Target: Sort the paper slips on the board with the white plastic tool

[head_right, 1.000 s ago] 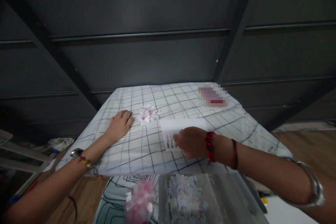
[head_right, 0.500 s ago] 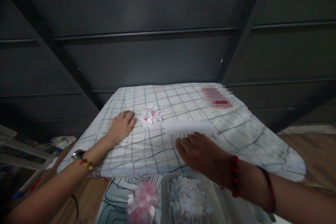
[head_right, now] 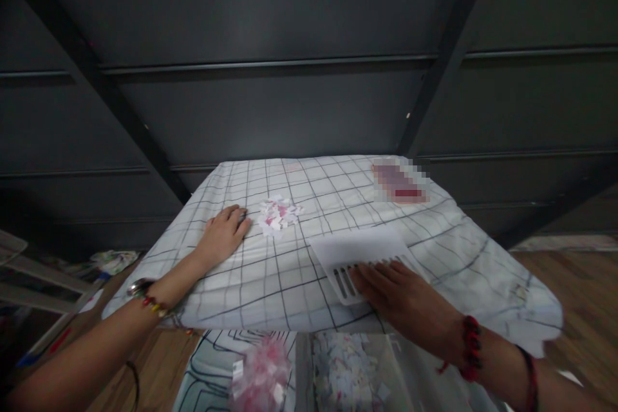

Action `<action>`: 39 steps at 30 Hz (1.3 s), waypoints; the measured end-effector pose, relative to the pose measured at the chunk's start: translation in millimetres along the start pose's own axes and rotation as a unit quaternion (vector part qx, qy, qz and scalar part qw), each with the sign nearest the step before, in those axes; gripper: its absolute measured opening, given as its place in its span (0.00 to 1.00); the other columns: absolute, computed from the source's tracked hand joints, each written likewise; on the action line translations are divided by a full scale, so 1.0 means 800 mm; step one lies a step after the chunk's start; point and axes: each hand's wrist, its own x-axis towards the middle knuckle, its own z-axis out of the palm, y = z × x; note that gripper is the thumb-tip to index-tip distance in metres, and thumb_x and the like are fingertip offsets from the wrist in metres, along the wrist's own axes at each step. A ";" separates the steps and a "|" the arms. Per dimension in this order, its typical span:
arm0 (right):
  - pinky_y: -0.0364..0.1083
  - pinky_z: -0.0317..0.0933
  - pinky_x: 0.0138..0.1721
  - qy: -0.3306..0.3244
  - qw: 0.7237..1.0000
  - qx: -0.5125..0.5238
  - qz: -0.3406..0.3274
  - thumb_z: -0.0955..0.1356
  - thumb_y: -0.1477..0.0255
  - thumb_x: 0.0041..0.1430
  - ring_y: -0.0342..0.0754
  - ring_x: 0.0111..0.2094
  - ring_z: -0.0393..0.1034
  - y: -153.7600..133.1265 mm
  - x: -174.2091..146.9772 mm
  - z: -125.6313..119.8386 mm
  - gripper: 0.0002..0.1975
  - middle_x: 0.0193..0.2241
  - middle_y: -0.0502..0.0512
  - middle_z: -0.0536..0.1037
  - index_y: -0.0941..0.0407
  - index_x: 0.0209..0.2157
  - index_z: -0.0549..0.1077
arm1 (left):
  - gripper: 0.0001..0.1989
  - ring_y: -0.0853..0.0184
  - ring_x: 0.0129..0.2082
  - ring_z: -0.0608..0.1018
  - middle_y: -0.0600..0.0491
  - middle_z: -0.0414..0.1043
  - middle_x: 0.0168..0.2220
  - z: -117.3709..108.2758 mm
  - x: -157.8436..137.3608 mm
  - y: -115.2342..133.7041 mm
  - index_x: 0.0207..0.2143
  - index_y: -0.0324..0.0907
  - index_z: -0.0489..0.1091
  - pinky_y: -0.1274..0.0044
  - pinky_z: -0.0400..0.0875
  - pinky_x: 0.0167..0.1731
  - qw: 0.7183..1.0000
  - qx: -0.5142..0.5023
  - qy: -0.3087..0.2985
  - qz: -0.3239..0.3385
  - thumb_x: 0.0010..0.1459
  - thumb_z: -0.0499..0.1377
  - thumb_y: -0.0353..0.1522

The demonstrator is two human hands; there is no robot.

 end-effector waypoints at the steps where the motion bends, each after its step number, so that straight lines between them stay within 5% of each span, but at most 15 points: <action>1: 0.49 0.64 0.36 -0.009 1.000 0.007 0.008 0.56 0.84 0.54 0.47 0.35 0.69 -0.001 -0.007 0.006 0.18 0.36 0.58 0.74 0.60 0.44 0.66 | 0.17 0.57 0.51 0.63 0.42 0.60 0.52 0.000 0.000 0.000 0.49 0.36 0.62 0.65 0.59 0.45 1.000 -0.002 0.000 0.001 0.63 0.44 0.36; 7: 0.48 0.63 0.37 0.015 0.999 0.021 0.025 0.56 0.80 0.57 0.47 0.35 0.68 -0.001 -0.022 0.014 0.15 0.37 0.57 0.74 0.58 0.43 0.68 | 0.17 0.56 0.51 0.63 0.42 0.60 0.52 -0.002 0.001 -0.003 0.48 0.37 0.62 0.64 0.58 0.46 1.000 -0.013 0.003 0.000 0.63 0.44 0.37; 13: 0.46 0.61 0.35 0.073 0.997 0.008 -0.004 0.57 0.82 0.56 0.46 0.32 0.65 0.023 0.000 -0.013 0.14 0.33 0.55 0.74 0.58 0.40 0.68 | 0.17 0.57 0.51 0.63 0.42 0.60 0.52 -0.003 -0.001 -0.005 0.49 0.37 0.61 0.65 0.58 0.46 1.000 -0.010 0.001 -0.003 0.63 0.45 0.36; 18: 0.45 0.61 0.33 0.059 0.986 0.113 0.110 0.55 0.77 0.60 0.45 0.31 0.65 0.057 0.072 -0.050 0.13 0.29 0.55 0.73 0.58 0.37 0.68 | 0.16 0.57 0.52 0.62 0.41 0.59 0.53 -0.002 -0.001 -0.004 0.49 0.37 0.61 0.64 0.57 0.47 1.000 -0.014 0.001 -0.004 0.63 0.46 0.36; 23: 0.45 0.59 0.35 0.065 0.991 0.120 0.018 0.56 0.82 0.56 0.45 0.33 0.66 0.052 0.162 -0.035 0.15 0.30 0.54 0.74 0.59 0.41 0.68 | 0.16 0.56 0.51 0.63 0.42 0.60 0.52 -0.002 -0.002 -0.004 0.49 0.38 0.61 0.64 0.58 0.46 1.000 -0.012 0.000 -0.006 0.63 0.45 0.36; 27: 0.43 0.56 0.28 -0.005 0.997 0.072 0.000 0.57 0.83 0.54 0.44 0.28 0.67 0.032 0.199 -0.018 0.16 0.28 0.54 0.75 0.59 0.42 0.67 | 0.16 0.56 0.52 0.62 0.43 0.60 0.52 -0.002 -0.002 -0.006 0.49 0.38 0.61 0.64 0.58 0.46 1.000 -0.008 -0.001 -0.006 0.63 0.46 0.36; 39: 0.43 0.59 0.30 0.028 0.996 0.083 0.012 0.57 0.84 0.53 0.44 0.28 0.67 0.039 0.161 -0.017 0.15 0.27 0.54 0.74 0.60 0.41 0.67 | 0.16 0.54 0.51 0.62 0.41 0.59 0.52 -0.001 -0.001 -0.005 0.49 0.37 0.62 0.63 0.57 0.47 1.000 -0.018 -0.006 -0.006 0.62 0.47 0.35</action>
